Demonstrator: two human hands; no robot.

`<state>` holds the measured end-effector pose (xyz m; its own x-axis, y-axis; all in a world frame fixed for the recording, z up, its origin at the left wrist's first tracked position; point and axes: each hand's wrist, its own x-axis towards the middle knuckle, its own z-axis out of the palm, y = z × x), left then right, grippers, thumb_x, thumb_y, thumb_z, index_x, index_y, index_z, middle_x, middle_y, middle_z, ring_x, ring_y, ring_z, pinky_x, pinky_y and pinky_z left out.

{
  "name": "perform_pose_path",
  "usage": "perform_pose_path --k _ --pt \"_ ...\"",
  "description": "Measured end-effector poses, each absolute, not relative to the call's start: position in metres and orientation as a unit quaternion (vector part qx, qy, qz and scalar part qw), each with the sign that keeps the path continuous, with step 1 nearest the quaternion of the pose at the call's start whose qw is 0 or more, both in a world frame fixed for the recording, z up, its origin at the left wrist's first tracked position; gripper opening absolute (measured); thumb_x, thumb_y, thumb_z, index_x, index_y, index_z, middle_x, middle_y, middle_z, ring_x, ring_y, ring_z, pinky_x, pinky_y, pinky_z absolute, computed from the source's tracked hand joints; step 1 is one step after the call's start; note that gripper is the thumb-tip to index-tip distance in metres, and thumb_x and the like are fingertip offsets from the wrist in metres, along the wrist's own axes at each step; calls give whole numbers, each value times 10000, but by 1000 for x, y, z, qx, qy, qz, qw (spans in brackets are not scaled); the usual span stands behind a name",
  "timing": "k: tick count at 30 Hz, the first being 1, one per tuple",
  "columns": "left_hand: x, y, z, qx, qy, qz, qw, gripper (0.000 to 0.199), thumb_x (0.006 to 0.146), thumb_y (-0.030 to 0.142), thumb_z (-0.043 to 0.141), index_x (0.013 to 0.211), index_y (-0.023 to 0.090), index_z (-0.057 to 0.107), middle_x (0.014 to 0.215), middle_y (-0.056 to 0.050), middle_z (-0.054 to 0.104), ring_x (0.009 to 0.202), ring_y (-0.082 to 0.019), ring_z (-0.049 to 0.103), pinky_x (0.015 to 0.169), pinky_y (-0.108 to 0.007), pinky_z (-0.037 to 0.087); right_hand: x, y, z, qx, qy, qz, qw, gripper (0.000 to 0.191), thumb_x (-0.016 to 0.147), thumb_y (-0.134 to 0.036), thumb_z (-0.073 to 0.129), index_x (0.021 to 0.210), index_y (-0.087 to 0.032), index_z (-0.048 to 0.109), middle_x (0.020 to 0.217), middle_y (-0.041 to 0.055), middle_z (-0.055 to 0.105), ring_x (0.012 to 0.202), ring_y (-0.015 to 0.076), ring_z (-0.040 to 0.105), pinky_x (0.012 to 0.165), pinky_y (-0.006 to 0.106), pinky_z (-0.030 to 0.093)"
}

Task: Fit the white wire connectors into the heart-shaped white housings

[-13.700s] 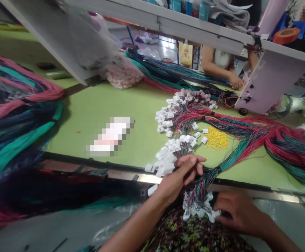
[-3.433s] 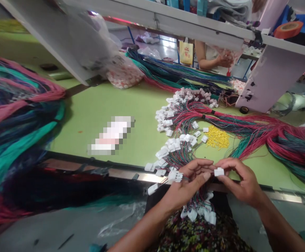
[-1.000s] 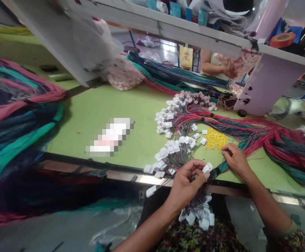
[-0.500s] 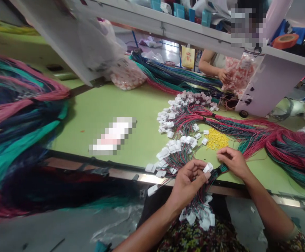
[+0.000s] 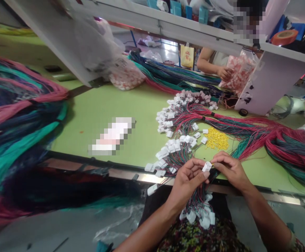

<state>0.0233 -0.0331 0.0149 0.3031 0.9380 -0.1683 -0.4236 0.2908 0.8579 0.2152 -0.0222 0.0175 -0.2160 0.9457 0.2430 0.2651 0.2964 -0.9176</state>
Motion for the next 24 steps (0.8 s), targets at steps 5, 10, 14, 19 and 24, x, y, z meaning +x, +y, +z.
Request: perform_pose_path --k 5,10,14,19,24 --pt "24 -33 12 355 363 478 716 336 684 335 886 855 161 655 744 5 703 531 -82 608 459 -164 389 212 -25 14 -450 -695 321 460 125 955 -320 660 932 -221 733 872 40 683 836 184 651 754 308 548" --pt "25 -32 11 348 367 478 718 322 693 320 876 866 160 657 742 8 710 526 -78 610 455 -156 394 212 -27 12 -400 -769 195 459 110 954 -200 650 1005 -237 740 916 58 710 836 189 664 750 322 556" --pt "26 -31 8 347 356 485 720 314 696 314 881 862 162 663 720 21 703 516 -69 602 446 -147 382 210 -29 9 -400 -769 162 471 168 942 -140 650 1045 -240 740 922 60 710 843 188 668 752 317 556" --pt "26 -34 7 376 342 503 699 256 741 265 858 911 169 692 809 3 741 644 -87 655 605 -177 508 203 -37 12 -465 -670 236 529 123 941 -168 659 955 -245 753 931 44 686 890 180 653 802 299 548" --pt "28 -38 4 437 350 541 628 176 791 187 804 943 181 713 869 -22 774 785 -121 696 753 -211 550 195 -52 21 -465 -615 347 533 114 949 -237 661 967 -251 773 998 57 638 969 192 625 846 304 546"
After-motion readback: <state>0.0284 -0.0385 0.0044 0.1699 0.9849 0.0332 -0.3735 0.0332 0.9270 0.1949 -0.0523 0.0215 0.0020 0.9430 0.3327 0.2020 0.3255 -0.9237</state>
